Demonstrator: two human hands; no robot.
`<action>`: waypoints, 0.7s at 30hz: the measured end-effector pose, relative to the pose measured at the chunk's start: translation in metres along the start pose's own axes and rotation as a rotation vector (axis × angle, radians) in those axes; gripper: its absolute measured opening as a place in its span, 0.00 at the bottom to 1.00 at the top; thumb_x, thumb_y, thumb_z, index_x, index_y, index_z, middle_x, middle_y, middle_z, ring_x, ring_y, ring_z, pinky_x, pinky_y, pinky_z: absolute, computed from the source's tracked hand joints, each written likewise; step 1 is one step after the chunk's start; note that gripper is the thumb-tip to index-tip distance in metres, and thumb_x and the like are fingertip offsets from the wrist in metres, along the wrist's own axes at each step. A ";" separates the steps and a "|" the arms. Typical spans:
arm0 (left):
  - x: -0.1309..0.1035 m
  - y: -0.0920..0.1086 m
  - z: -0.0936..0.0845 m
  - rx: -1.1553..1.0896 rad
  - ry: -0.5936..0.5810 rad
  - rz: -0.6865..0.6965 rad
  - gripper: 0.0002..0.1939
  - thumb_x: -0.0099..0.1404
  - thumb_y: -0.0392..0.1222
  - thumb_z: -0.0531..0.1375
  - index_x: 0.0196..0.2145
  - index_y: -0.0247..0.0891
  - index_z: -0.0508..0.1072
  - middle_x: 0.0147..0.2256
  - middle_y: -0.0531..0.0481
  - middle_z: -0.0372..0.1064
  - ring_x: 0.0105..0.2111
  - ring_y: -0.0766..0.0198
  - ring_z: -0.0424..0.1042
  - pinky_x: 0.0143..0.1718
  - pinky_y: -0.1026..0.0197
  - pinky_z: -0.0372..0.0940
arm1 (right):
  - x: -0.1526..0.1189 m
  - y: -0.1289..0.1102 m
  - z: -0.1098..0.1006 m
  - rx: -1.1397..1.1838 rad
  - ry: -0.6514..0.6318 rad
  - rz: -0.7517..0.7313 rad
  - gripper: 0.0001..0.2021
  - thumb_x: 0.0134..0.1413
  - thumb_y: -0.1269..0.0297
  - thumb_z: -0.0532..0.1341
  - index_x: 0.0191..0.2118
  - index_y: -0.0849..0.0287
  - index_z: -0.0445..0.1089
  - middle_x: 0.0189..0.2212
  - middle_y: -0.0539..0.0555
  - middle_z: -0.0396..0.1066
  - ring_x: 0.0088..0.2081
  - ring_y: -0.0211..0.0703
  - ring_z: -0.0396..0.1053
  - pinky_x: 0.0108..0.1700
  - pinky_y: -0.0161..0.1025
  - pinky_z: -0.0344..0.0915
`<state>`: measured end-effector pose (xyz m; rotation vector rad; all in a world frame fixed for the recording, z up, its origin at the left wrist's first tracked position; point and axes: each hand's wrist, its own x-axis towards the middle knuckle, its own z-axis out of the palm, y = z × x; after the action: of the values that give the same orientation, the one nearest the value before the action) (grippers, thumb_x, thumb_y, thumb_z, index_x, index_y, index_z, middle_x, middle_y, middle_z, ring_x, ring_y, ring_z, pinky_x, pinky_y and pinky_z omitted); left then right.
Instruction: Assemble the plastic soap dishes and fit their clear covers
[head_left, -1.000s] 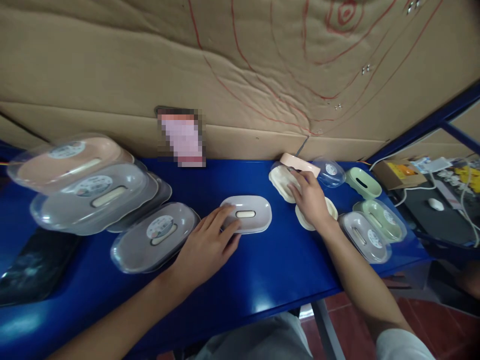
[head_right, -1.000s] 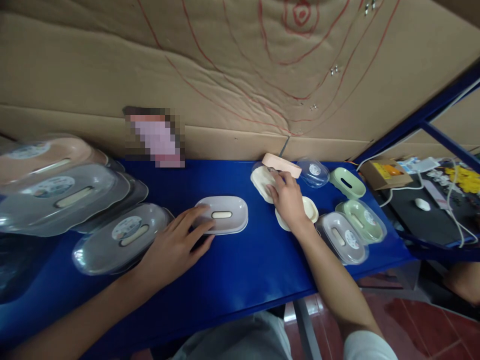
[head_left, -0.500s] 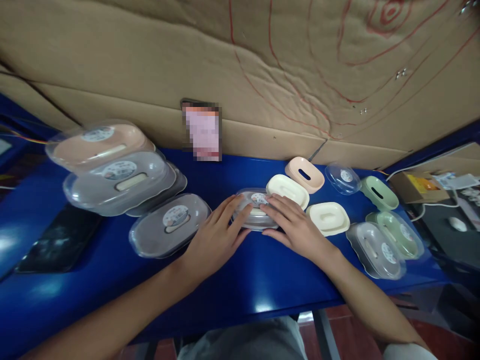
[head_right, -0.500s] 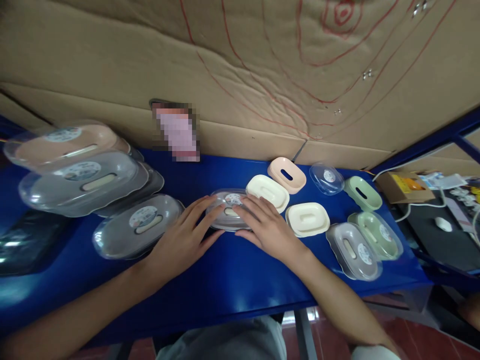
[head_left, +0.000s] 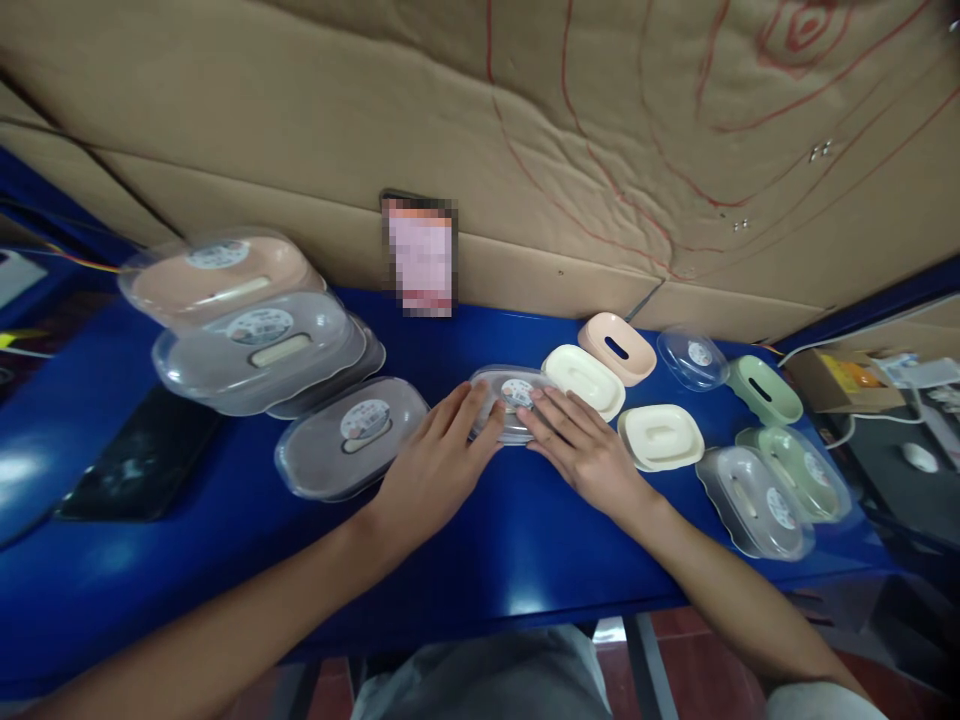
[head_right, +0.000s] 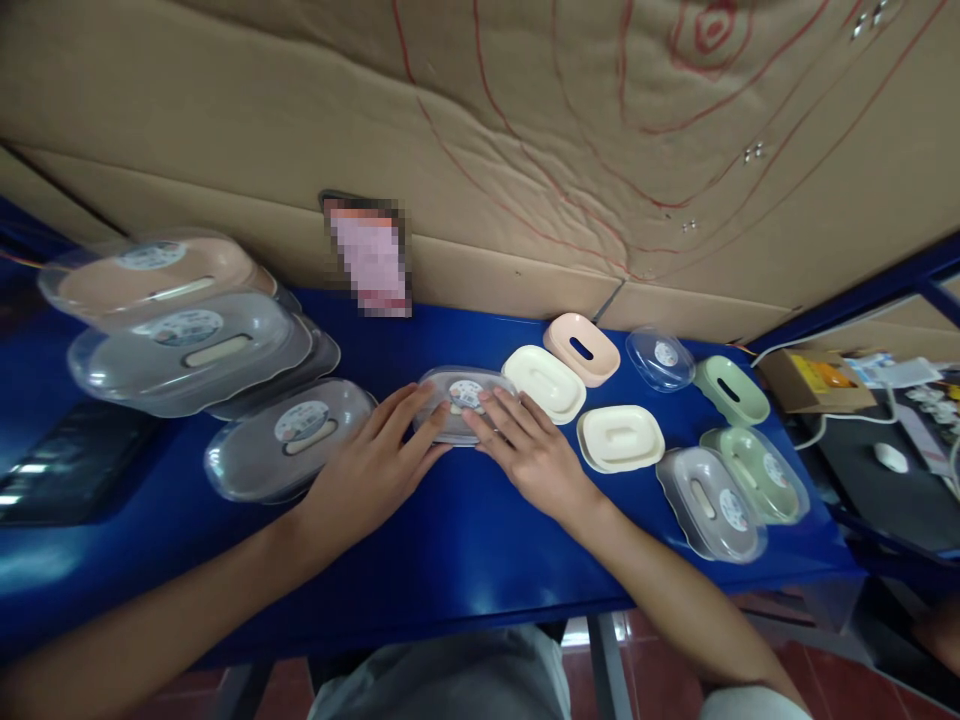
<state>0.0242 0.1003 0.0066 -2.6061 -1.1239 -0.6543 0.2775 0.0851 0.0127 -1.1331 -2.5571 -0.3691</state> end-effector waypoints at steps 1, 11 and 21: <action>0.000 0.000 -0.001 0.013 0.004 0.004 0.19 0.78 0.39 0.58 0.63 0.32 0.71 0.62 0.27 0.70 0.62 0.39 0.74 0.57 0.41 0.75 | -0.001 0.001 0.001 0.013 -0.002 -0.004 0.32 0.74 0.67 0.62 0.77 0.54 0.54 0.71 0.57 0.64 0.73 0.51 0.61 0.75 0.54 0.60; -0.002 -0.001 -0.003 -0.052 0.006 -0.049 0.31 0.73 0.25 0.53 0.72 0.36 0.62 0.71 0.28 0.61 0.69 0.39 0.65 0.65 0.37 0.69 | 0.010 0.006 0.012 0.054 -0.077 0.050 0.32 0.75 0.70 0.57 0.78 0.47 0.51 0.73 0.59 0.60 0.75 0.52 0.56 0.76 0.61 0.54; -0.003 0.009 -0.004 -0.018 -0.013 0.050 0.28 0.73 0.29 0.57 0.69 0.31 0.67 0.71 0.27 0.61 0.66 0.41 0.70 0.66 0.41 0.68 | 0.005 0.035 0.001 -0.076 -0.175 0.581 0.26 0.73 0.58 0.60 0.70 0.65 0.65 0.66 0.74 0.68 0.64 0.69 0.70 0.65 0.68 0.63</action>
<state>0.0278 0.0909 0.0086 -2.6475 -1.0576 -0.6410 0.3004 0.1117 0.0178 -1.9272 -2.2173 -0.2279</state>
